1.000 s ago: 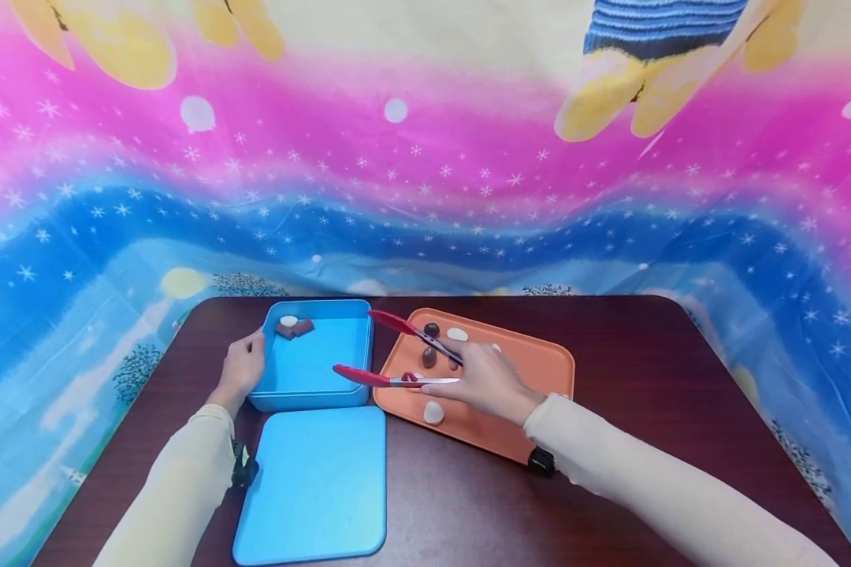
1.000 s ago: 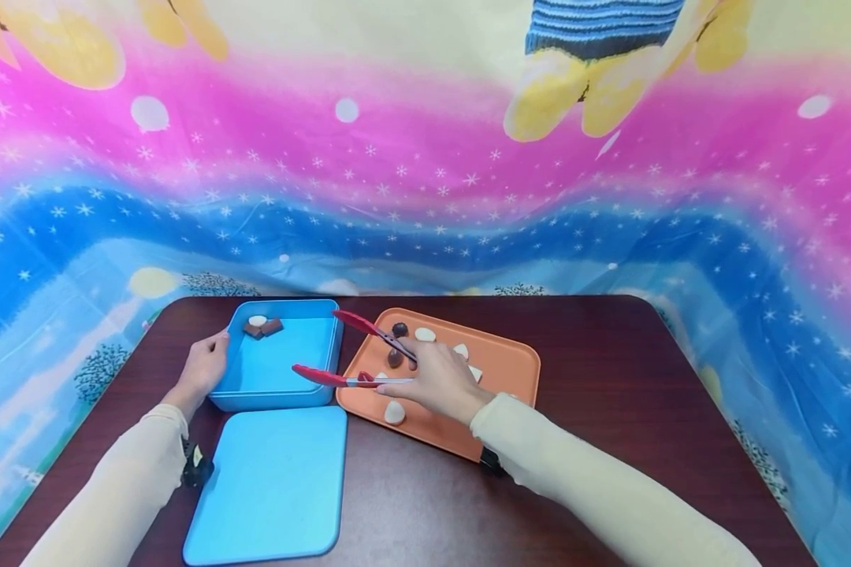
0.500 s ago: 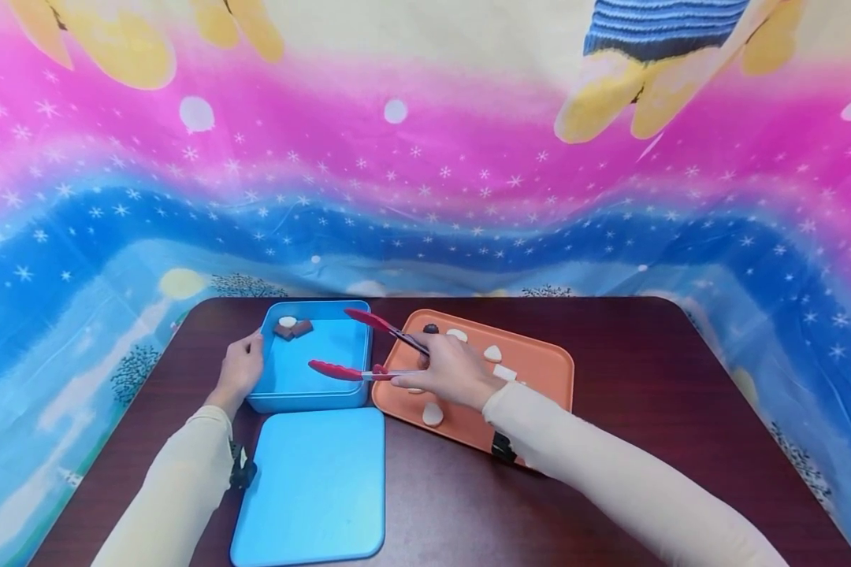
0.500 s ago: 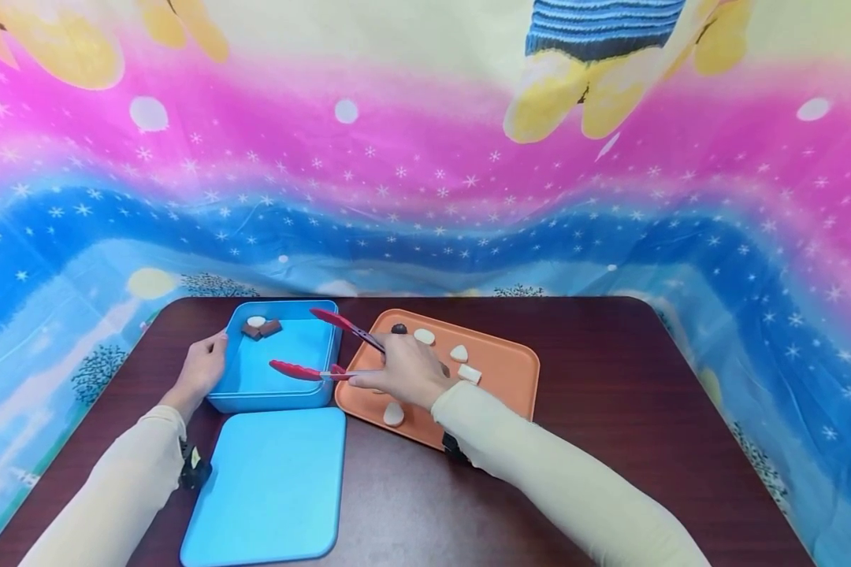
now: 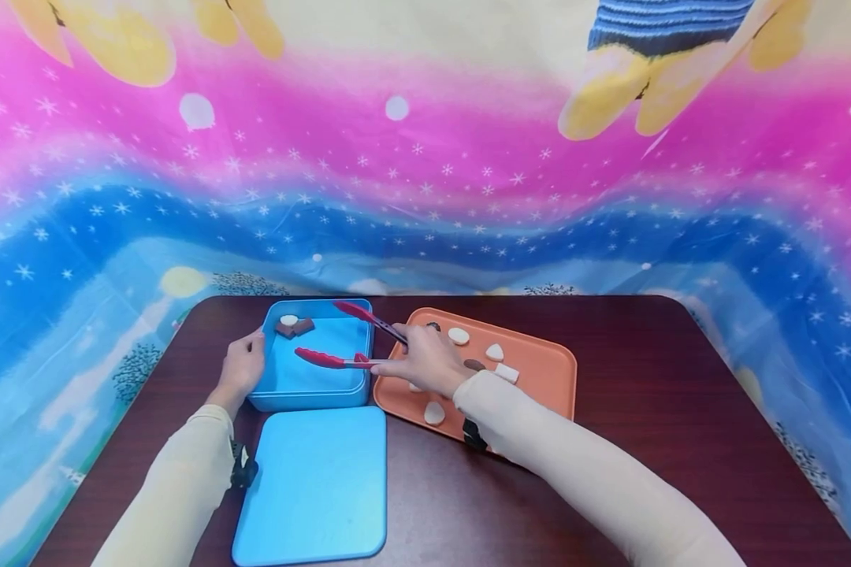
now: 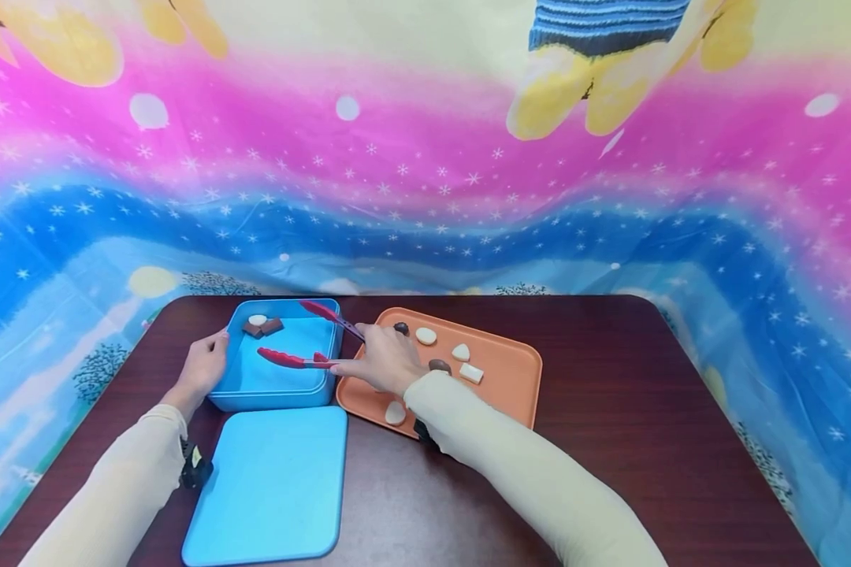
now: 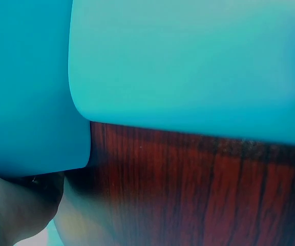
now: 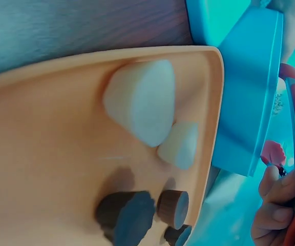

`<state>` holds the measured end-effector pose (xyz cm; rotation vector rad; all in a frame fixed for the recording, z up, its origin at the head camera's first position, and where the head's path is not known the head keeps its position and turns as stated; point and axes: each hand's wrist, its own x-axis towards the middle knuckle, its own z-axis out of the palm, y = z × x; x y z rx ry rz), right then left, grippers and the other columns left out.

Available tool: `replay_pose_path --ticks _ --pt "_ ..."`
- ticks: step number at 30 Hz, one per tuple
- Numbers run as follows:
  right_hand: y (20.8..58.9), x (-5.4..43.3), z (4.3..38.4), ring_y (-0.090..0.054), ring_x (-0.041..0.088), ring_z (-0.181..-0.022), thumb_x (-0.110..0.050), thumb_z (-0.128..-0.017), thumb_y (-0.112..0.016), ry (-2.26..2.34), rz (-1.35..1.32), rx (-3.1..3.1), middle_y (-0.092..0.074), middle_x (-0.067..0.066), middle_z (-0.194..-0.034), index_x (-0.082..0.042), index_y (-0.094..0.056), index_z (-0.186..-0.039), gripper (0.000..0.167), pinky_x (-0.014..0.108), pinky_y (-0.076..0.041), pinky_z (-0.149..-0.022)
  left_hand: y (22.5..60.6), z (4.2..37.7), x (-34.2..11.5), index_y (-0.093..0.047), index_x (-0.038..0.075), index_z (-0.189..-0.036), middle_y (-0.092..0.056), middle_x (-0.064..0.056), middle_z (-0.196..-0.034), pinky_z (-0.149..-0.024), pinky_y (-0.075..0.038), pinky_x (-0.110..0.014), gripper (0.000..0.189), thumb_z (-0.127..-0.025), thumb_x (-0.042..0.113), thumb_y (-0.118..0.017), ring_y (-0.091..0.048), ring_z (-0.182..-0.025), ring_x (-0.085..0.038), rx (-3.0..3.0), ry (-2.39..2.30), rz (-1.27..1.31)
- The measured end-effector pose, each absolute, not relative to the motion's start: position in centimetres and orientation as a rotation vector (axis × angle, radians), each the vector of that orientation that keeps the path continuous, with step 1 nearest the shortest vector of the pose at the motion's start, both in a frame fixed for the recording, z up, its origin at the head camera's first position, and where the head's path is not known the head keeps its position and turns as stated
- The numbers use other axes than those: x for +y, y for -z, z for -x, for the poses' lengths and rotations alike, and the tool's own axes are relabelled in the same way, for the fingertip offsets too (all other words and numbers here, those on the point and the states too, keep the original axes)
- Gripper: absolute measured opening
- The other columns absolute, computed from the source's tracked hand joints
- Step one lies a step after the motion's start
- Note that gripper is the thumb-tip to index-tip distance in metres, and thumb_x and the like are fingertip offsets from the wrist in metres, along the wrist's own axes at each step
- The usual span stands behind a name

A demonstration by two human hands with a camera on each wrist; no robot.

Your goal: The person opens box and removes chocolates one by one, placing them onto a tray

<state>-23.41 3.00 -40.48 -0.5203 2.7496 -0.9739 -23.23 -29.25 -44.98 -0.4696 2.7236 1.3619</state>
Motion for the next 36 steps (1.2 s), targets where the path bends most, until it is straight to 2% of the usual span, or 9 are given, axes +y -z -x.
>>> replay_pose_path --ticks 4,12,18,25,29,33,36 --pt "40.4 1.9 23.8 -0.046 0.017 -0.042 -0.062 -0.081 -0.076 0.927 0.521 2.757 -0.049 -0.002 -0.055 -0.019 -0.047 -0.153 0.088 0.026 -0.03 -0.039 44.9 23.3 -29.3 -0.018 0.007 -0.161 -0.02 -0.023 -0.167 -0.124 -0.02 -0.064 0.058 -0.112 0.038 -0.018 -0.018 -0.154 -0.046 2.725 -1.347 0.468" --pt "40.5 0.3 24.5 -0.054 0.02 -0.046 -0.059 -0.082 -0.077 0.871 0.492 2.73 -0.057 0.003 -0.062 -0.022 -0.045 -0.154 0.087 0.027 -0.036 -0.04 44.9 23.5 -29.2 -0.019 0.008 -0.161 -0.021 -0.023 -0.167 -0.123 -0.023 -0.064 0.058 -0.112 0.039 -0.017 -0.021 -0.154 -0.047 2.712 -1.354 0.477" --pt "40.7 -0.8 25.2 -0.047 0.017 -0.049 -0.058 -0.081 -0.078 0.803 0.505 2.78 -0.057 0.0 -0.072 -0.023 -0.049 -0.151 0.084 0.026 -0.03 -0.04 45.2 23.7 -29.3 -0.019 0.009 -0.161 -0.02 -0.022 -0.167 -0.124 -0.021 -0.064 0.058 -0.112 0.039 -0.017 -0.019 -0.154 -0.046 2.714 -1.355 0.481" --pt "40.9 -2.2 25.8 -0.035 0.016 -0.044 -0.055 -0.085 -0.077 0.676 0.534 2.85 -0.042 -0.001 -0.066 -0.025 -0.055 -0.147 0.073 0.025 -0.024 -0.038 45.2 23.5 -29.4 -0.02 0.008 -0.161 -0.021 -0.022 -0.167 -0.124 -0.021 -0.064 0.059 -0.112 0.039 -0.017 -0.019 -0.154 -0.046 2.728 -1.35 0.468" --pt "40.7 -2.9 26.0 -0.04 0.016 -0.047 -0.051 -0.087 -0.076 0.65 0.538 2.844 -0.047 0.002 -0.069 -0.022 -0.057 -0.146 0.069 0.026 -0.025 -0.04 45.2 23.5 -29.4 -0.021 0.007 -0.161 -0.021 -0.022 -0.167 -0.124 -0.02 -0.064 0.059 -0.112 0.039 -0.017 -0.018 -0.155 -0.046 2.739 -1.347 0.463" --pt "40.7 -3.4 26.1 -0.052 0.015 -0.056 -0.05 -0.088 -0.075 0.614 0.531 2.845 -0.064 0.001 -0.087 -0.022 -0.056 -0.146 0.067 0.027 -0.029 -0.042 45.2 23.5 -29.3 -0.022 0.008 -0.161 -0.021 -0.021 -0.167 -0.124 -0.02 -0.064 0.058 -0.112 0.039 -0.017 -0.018 -0.155 -0.045 2.737 -1.352 0.469" --pt "40.8 -3.6 26.1 -0.06 0.014 -0.063 -0.049 -0.089 -0.074 0.598 0.544 2.852 -0.07 -0.001 -0.095 -0.022 -0.057 -0.145 0.064 0.026 -0.034 -0.044 45.2 23.5 -29.3 -0.021 0.008 -0.161 -0.021 -0.021 -0.167 -0.124 -0.02 -0.063 0.058 -0.111 0.039 -0.016 -0.017 -0.155 -0.044 2.732 -1.356 0.471"
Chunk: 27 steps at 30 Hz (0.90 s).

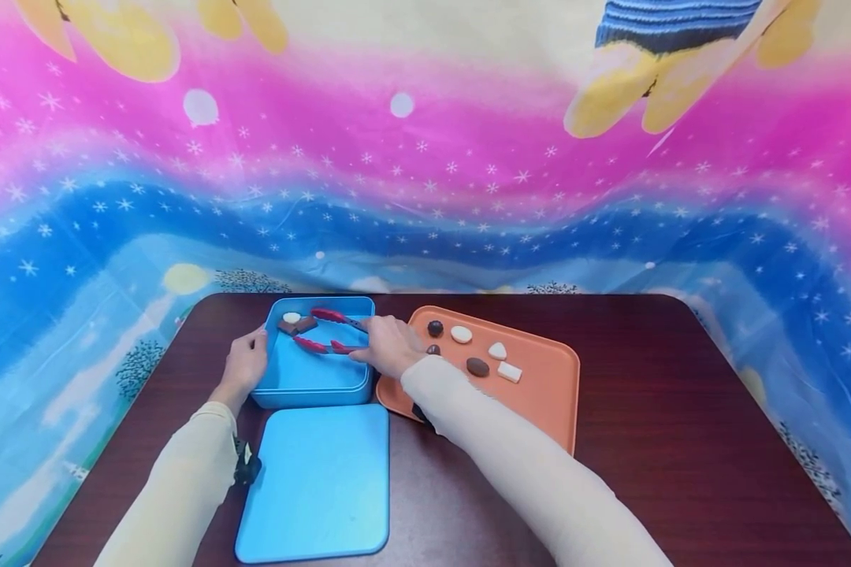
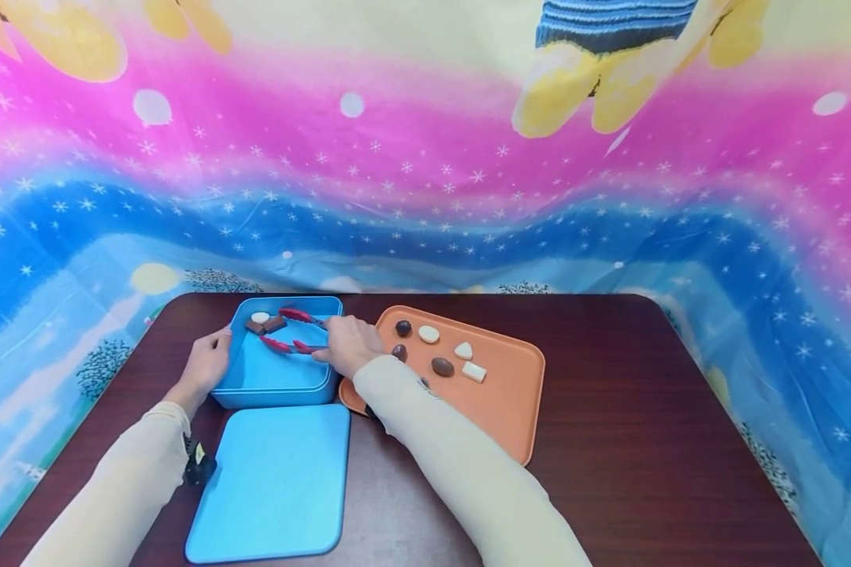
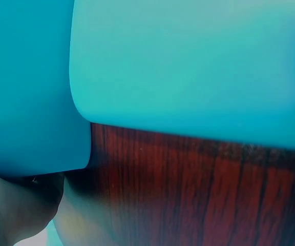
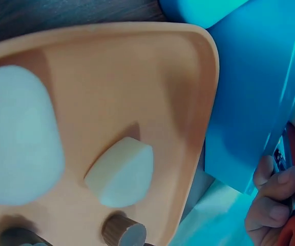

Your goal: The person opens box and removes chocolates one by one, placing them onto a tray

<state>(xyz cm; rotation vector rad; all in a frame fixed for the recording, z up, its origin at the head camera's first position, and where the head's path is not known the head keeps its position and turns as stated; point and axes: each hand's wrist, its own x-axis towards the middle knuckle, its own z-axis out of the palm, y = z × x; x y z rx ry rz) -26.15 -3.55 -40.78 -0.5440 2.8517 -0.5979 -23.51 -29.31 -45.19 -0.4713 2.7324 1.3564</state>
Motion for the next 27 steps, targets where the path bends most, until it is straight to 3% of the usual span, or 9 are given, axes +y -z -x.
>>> replay_pose_path --ticks 9,18,22,25,27 --pt "40.7 -3.7 26.1 -0.058 0.015 -0.063 -0.047 -0.092 -0.071 0.542 0.566 2.877 -0.06 0.002 -0.076 -0.02 -0.064 -0.137 0.053 0.026 -0.035 -0.045 44.9 23.4 -29.2 -0.019 0.009 -0.161 -0.018 -0.021 -0.167 -0.125 -0.019 -0.062 0.058 -0.112 0.039 -0.015 -0.015 -0.155 -0.045 2.704 -1.341 0.466" --pt "40.7 -3.2 25.8 -0.061 0.012 -0.068 -0.045 -0.093 -0.072 0.599 0.583 2.843 -0.075 0.004 -0.108 -0.021 -0.061 -0.142 0.056 0.025 -0.037 -0.047 45.0 23.1 -29.1 -0.019 0.008 -0.161 -0.018 -0.021 -0.167 -0.125 -0.019 -0.063 0.058 -0.112 0.039 -0.016 -0.016 -0.155 -0.045 2.704 -1.351 0.465" --pt "40.7 -2.9 25.9 -0.05 0.012 -0.053 -0.045 -0.092 -0.072 0.666 0.566 2.81 -0.073 0.006 -0.085 -0.022 -0.058 -0.145 0.059 0.025 -0.03 -0.043 45.0 23.1 -29.1 -0.02 0.007 -0.161 -0.019 -0.022 -0.167 -0.125 -0.02 -0.062 0.059 -0.112 0.038 -0.016 -0.017 -0.155 -0.045 2.717 -1.349 0.458" --pt "40.7 -2.6 25.9 -0.039 0.014 -0.043 -0.044 -0.092 -0.072 0.701 0.559 2.785 -0.059 0.005 -0.061 -0.022 -0.057 -0.146 0.06 0.024 -0.027 -0.04 44.9 23.1 -29.1 -0.02 0.007 -0.161 -0.02 -0.022 -0.167 -0.125 -0.019 -0.062 0.058 -0.112 0.038 -0.016 -0.017 -0.155 -0.044 2.724 -1.345 0.458" --pt "40.6 -2.5 25.8 -0.036 0.014 -0.04 -0.044 -0.092 -0.072 0.719 0.556 2.774 -0.052 0.003 -0.055 -0.023 -0.056 -0.146 0.06 0.024 -0.027 -0.039 44.8 23.2 -29.1 -0.02 0.007 -0.161 -0.02 -0.022 -0.167 -0.125 -0.019 -0.062 0.058 -0.112 0.038 -0.016 -0.017 -0.155 -0.044 2.722 -1.344 0.456"
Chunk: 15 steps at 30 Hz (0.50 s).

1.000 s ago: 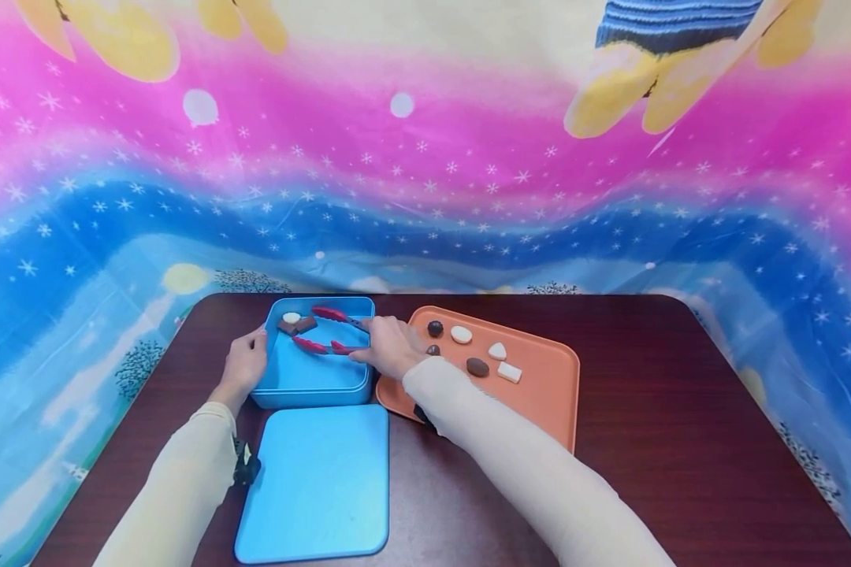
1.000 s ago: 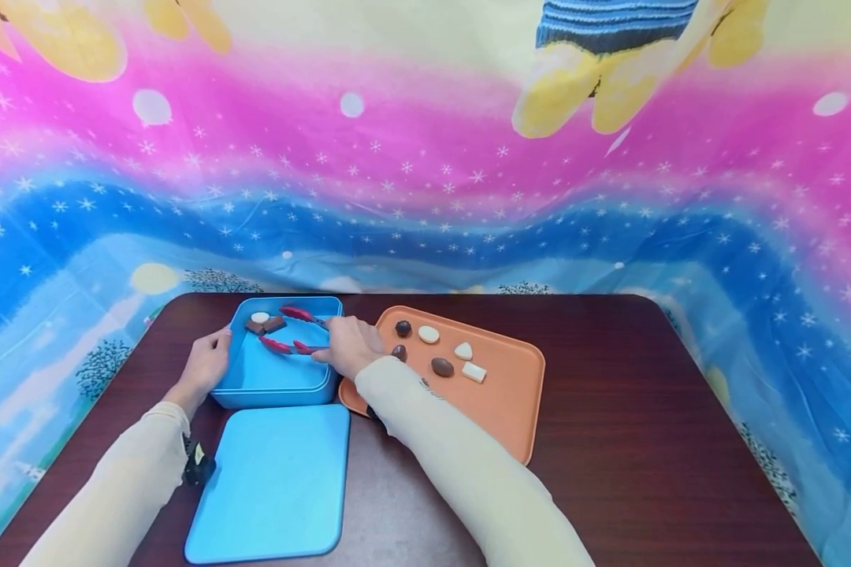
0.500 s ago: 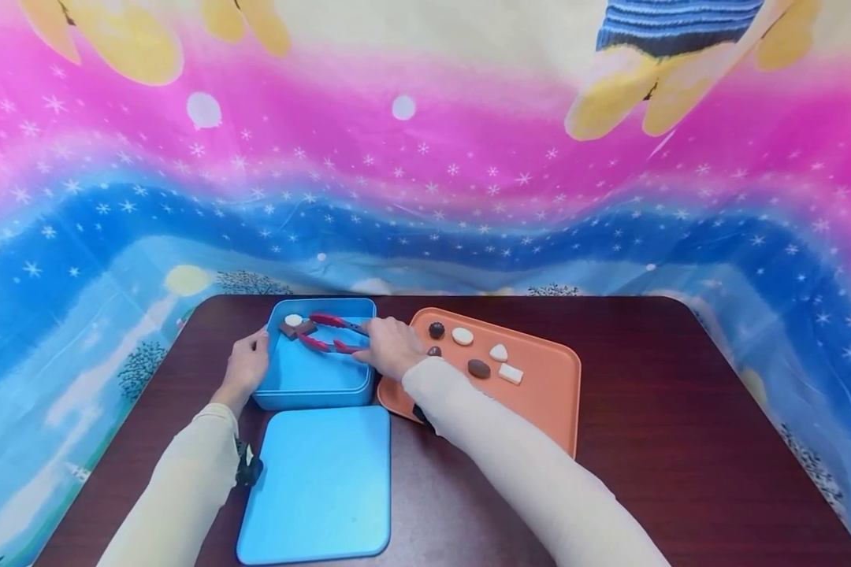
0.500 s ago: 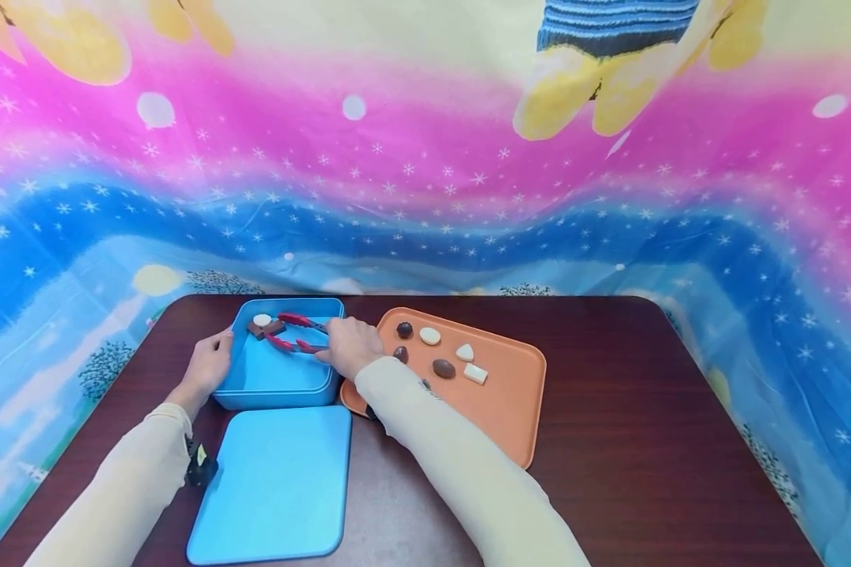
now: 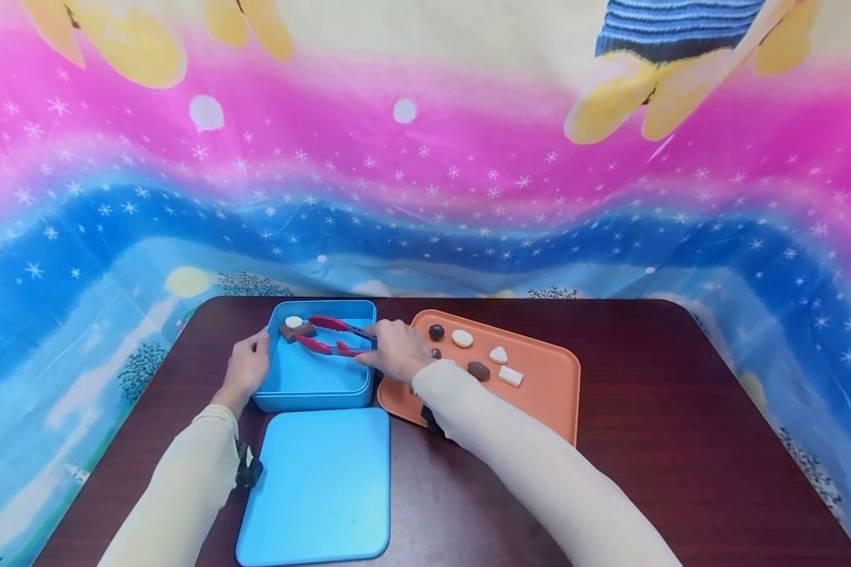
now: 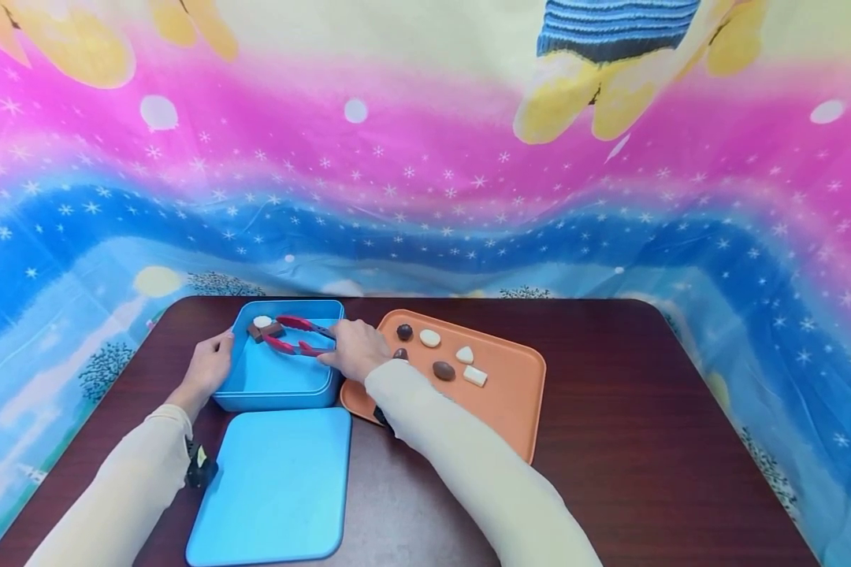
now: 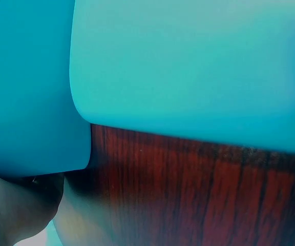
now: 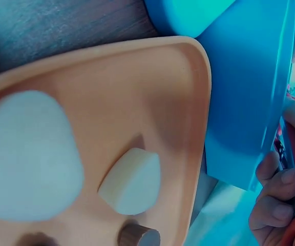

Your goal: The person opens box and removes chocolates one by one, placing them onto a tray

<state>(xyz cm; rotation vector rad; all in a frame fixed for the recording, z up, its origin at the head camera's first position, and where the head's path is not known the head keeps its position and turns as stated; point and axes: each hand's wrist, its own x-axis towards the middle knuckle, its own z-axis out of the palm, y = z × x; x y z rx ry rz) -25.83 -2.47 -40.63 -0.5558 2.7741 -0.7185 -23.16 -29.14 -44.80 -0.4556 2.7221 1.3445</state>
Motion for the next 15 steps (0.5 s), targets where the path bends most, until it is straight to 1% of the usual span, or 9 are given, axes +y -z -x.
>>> replay_pose_path --ticks 3,7,10,15 --pt "40.6 -2.2 25.7 -0.038 0.014 -0.041 -0.044 -0.092 -0.073 0.742 0.553 2.763 -0.051 0.001 -0.054 -0.023 -0.056 -0.146 0.061 0.024 -0.028 -0.039 44.7 23.2 -29.1 -0.02 0.008 -0.161 -0.02 -0.022 -0.167 -0.125 -0.019 -0.062 0.058 -0.112 0.038 -0.016 -0.017 -0.155 -0.045 2.721 -1.344 0.454" --pt "40.3 -1.8 25.4 -0.04 0.016 -0.041 -0.045 -0.092 -0.073 0.764 0.557 2.752 -0.052 0.002 -0.055 -0.023 -0.056 -0.146 0.061 0.024 -0.028 -0.039 44.7 23.3 -29.1 -0.021 0.008 -0.161 -0.02 -0.023 -0.167 -0.125 -0.02 -0.062 0.057 -0.112 0.038 -0.017 -0.017 -0.155 -0.045 2.727 -1.337 0.455" --pt "40.1 -1.5 25.2 -0.04 0.017 -0.041 -0.045 -0.091 -0.073 0.787 0.55 2.738 -0.049 0.002 -0.054 -0.024 -0.056 -0.147 0.062 0.024 -0.029 -0.038 44.7 23.3 -29.1 -0.021 0.008 -0.161 -0.02 -0.023 -0.166 -0.125 -0.02 -0.062 0.057 -0.112 0.037 -0.017 -0.017 -0.155 -0.045 2.73 -1.337 0.455" --pt "39.6 -0.7 24.6 -0.041 0.018 -0.04 -0.044 -0.092 -0.073 0.847 0.553 2.704 -0.045 0.001 -0.052 -0.022 -0.055 -0.147 0.062 0.024 -0.029 -0.038 44.9 23.2 -29.3 -0.021 0.007 -0.161 -0.021 -0.023 -0.167 -0.125 -0.02 -0.062 0.058 -0.112 0.038 -0.017 -0.018 -0.155 -0.045 2.732 -1.346 0.454"
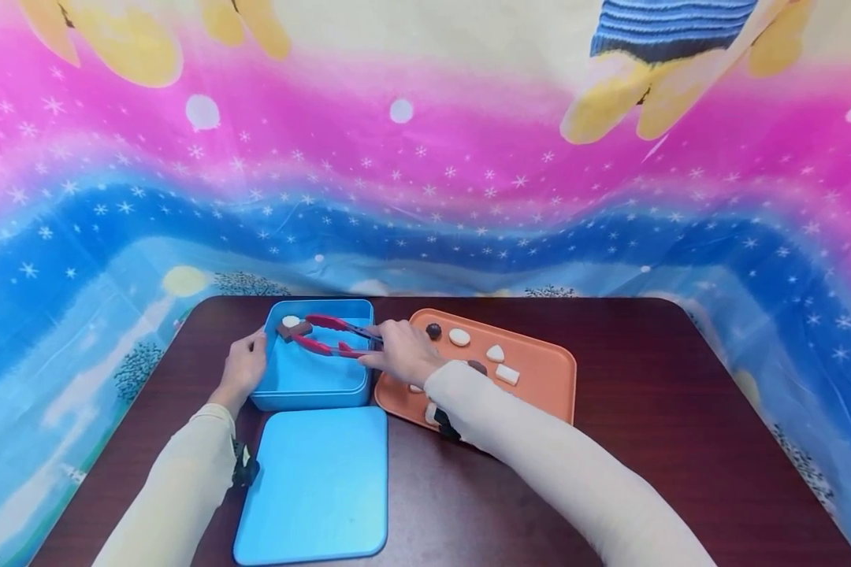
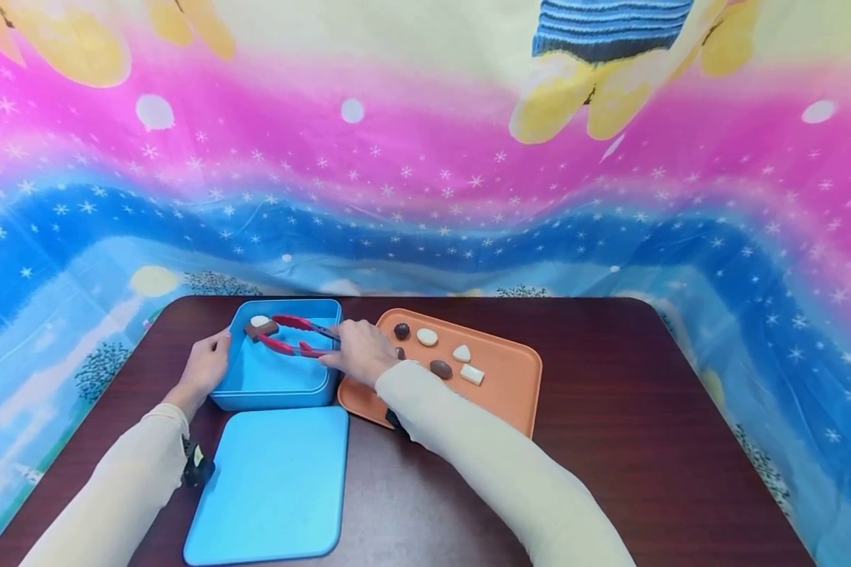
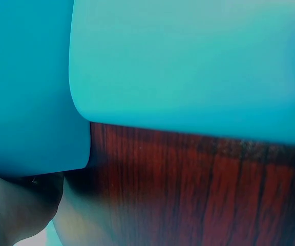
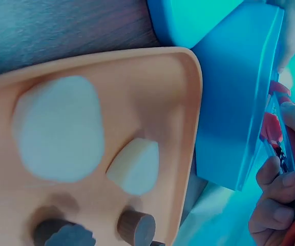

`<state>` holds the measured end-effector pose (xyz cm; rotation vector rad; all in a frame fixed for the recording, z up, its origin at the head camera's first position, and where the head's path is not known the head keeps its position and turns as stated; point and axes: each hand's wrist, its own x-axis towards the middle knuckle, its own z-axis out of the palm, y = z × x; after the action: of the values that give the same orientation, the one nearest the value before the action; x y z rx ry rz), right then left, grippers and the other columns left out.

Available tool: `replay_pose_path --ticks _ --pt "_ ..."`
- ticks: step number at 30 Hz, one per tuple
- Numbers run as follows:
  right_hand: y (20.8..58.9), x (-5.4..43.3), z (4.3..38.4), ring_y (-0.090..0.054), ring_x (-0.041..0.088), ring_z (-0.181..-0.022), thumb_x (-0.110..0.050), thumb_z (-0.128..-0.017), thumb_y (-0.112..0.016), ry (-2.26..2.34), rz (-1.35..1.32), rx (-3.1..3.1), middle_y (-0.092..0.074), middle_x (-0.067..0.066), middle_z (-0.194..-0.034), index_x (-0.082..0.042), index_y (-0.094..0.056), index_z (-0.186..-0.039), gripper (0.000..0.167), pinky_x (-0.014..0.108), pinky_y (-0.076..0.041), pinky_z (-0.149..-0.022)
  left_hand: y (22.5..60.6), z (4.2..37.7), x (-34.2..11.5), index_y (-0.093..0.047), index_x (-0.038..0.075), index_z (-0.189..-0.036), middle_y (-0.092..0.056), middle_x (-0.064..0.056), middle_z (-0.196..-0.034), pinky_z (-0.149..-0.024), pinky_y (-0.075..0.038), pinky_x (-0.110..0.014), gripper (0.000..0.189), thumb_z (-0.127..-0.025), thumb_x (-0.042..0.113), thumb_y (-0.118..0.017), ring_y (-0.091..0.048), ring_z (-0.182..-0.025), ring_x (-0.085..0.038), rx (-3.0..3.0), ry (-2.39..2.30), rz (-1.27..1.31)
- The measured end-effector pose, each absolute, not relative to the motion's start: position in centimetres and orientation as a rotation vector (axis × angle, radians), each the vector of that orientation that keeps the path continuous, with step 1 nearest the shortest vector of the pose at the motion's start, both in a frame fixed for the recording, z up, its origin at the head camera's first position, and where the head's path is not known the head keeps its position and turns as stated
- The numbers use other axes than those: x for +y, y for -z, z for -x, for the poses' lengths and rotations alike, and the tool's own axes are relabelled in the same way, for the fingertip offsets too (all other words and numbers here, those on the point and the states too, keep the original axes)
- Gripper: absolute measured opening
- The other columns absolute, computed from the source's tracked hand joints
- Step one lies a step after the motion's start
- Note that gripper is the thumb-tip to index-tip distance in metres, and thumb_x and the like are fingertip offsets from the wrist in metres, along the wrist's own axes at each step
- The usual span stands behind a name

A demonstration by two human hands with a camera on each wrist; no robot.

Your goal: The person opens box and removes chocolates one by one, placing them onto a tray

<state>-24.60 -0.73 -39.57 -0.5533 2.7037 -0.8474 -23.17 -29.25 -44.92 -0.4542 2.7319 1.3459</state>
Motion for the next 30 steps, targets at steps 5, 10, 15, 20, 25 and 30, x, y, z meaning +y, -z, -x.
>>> replay_pose_path --ticks 5,10,15,20,25,30 --pt "39.0 0.5 23.8 -0.04 0.017 -0.041 -0.044 -0.092 -0.073 0.889 0.564 2.698 -0.049 0.0 -0.054 -0.021 -0.055 -0.147 0.062 0.024 -0.028 -0.038 45.1 23.0 -29.3 -0.019 0.007 -0.161 -0.019 -0.023 -0.167 -0.124 -0.02 -0.064 0.059 -0.112 0.039 -0.016 -0.017 -0.155 -0.046 2.72 -1.349 0.445" --pt "38.3 2.0 22.9 -0.046 0.015 -0.043 -0.041 -0.092 -0.074 0.926 0.568 2.721 -0.059 0.003 -0.059 -0.018 -0.056 -0.146 0.062 0.024 -0.032 -0.041 45.1 23.2 -29.3 -0.018 0.005 -0.161 -0.018 -0.023 -0.167 -0.124 -0.019 -0.064 0.059 -0.112 0.039 -0.015 -0.016 -0.155 -0.046 2.722 -1.351 0.418" --pt "37.9 3.8 22.1 -0.038 0.017 -0.042 -0.041 -0.092 -0.074 0.972 0.573 2.719 -0.051 0.004 -0.056 -0.018 -0.06 -0.143 0.058 0.025 -0.027 -0.04 44.9 23.4 -29.2 -0.017 0.004 -0.16 -0.016 -0.023 -0.167 -0.125 -0.018 -0.063 0.059 -0.112 0.036 -0.014 -0.014 -0.155 -0.046 2.721 -1.344 0.404" --pt "37.6 5.3 21.2 -0.045 0.017 -0.045 -0.045 -0.091 -0.074 0.979 0.572 2.728 -0.052 0.003 -0.064 -0.027 -0.067 -0.133 0.046 0.026 -0.034 -0.039 44.6 23.4 -29.2 -0.015 0.002 -0.16 -0.015 -0.024 -0.167 -0.125 -0.018 -0.062 0.06 -0.111 0.037 -0.013 -0.013 -0.155 -0.046 2.709 -1.334 0.4" --pt "37.3 6.8 20.2 -0.049 0.016 -0.05 -0.042 -0.09 -0.076 1.013 0.557 2.742 -0.057 0.003 -0.064 -0.024 -0.065 -0.137 0.052 0.027 -0.038 -0.043 44.6 23.3 -29.2 -0.014 0.002 -0.16 -0.013 -0.025 -0.167 -0.125 -0.017 -0.063 0.061 -0.111 0.038 -0.012 -0.012 -0.155 -0.046 2.696 -1.335 0.398" --pt "37.1 8.7 19.2 -0.051 0.013 -0.052 -0.042 -0.088 -0.079 0.956 0.529 2.835 -0.059 -0.001 -0.066 -0.024 -0.064 -0.139 0.057 0.025 -0.037 -0.046 44.6 23.0 -29.3 -0.013 0.003 -0.161 -0.013 -0.027 -0.167 -0.124 -0.017 -0.065 0.062 -0.111 0.039 -0.012 -0.012 -0.155 -0.049 2.688 -1.337 0.414"
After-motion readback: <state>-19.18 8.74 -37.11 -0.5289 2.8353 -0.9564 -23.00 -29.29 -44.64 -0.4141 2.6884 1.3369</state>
